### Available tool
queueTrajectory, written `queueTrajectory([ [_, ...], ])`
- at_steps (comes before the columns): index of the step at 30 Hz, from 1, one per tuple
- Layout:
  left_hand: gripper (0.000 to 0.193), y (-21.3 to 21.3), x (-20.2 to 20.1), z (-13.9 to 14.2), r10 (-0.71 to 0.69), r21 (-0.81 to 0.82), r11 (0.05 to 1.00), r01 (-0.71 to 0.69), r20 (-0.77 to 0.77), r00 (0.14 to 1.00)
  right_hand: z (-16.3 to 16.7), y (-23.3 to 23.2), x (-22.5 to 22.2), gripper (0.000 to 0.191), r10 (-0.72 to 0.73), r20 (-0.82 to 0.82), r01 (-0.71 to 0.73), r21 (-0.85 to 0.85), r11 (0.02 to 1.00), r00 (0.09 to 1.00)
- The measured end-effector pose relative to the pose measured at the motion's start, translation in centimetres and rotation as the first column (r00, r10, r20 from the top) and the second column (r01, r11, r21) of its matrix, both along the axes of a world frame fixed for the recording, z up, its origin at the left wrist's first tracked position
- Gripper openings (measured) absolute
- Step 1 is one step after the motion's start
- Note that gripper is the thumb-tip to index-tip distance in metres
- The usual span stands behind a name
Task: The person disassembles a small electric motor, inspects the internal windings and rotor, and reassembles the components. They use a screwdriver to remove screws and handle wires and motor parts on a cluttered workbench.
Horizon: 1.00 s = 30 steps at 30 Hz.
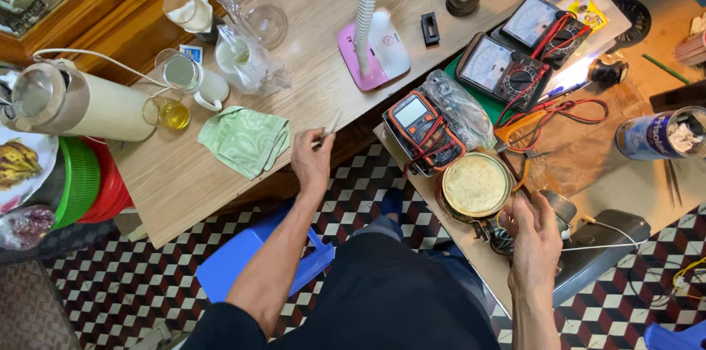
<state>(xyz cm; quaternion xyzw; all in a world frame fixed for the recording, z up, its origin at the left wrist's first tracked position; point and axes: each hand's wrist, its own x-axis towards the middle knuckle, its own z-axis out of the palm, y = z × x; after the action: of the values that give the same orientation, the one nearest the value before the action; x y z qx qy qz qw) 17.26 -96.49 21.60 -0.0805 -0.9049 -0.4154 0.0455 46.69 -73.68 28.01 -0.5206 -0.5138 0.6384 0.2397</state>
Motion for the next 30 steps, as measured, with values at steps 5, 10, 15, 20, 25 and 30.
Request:
queueTrajectory([
  [5, 0.024, -1.8, -4.5, -4.8, -0.174, -0.233, 0.962, 0.146, -0.103, 0.979, -1.4, -1.5, 2.5, 0.056, 0.073, 0.109, -0.073, -0.007, 0.997, 0.991],
  [10, 0.033, -0.5, -4.5, -4.7, -0.258, -0.326, 0.917, 0.231, -0.041, 0.965, -1.0, -1.5, 6.4, 0.054, -0.07, 0.143, 0.08, -0.06, 0.995, 0.987],
  [15, 0.023, 3.8, 2.8, 0.7, -0.258, -0.027, 0.966, 0.257, -0.11, 0.96, -0.9, -0.2, 11.2, 0.046, -0.199, 0.113, 0.202, -0.014, 0.979, 0.973],
  [20, 0.041, 12.8, 16.5, 6.3, -0.552, 0.475, 0.827, 0.301, 0.586, 0.593, 0.5, 1.1, 16.5, 0.043, -0.346, 0.171, 0.359, -0.051, 0.932, 0.922],
  [25, 0.084, 21.2, 30.9, 8.8, -0.855, 0.806, 0.518, -0.286, 0.488, -0.174, 4.6, 4.1, 23.9, 0.069, -0.464, -0.447, 0.253, -0.454, 0.854, 0.765],
  [30, 0.092, 25.4, 42.7, 8.6, -0.917, 0.767, 0.399, -0.503, 0.32, -0.239, 9.2, 6.2, 31.7, 0.075, -0.385, -0.602, 0.142, -0.411, 0.901, 0.699],
])
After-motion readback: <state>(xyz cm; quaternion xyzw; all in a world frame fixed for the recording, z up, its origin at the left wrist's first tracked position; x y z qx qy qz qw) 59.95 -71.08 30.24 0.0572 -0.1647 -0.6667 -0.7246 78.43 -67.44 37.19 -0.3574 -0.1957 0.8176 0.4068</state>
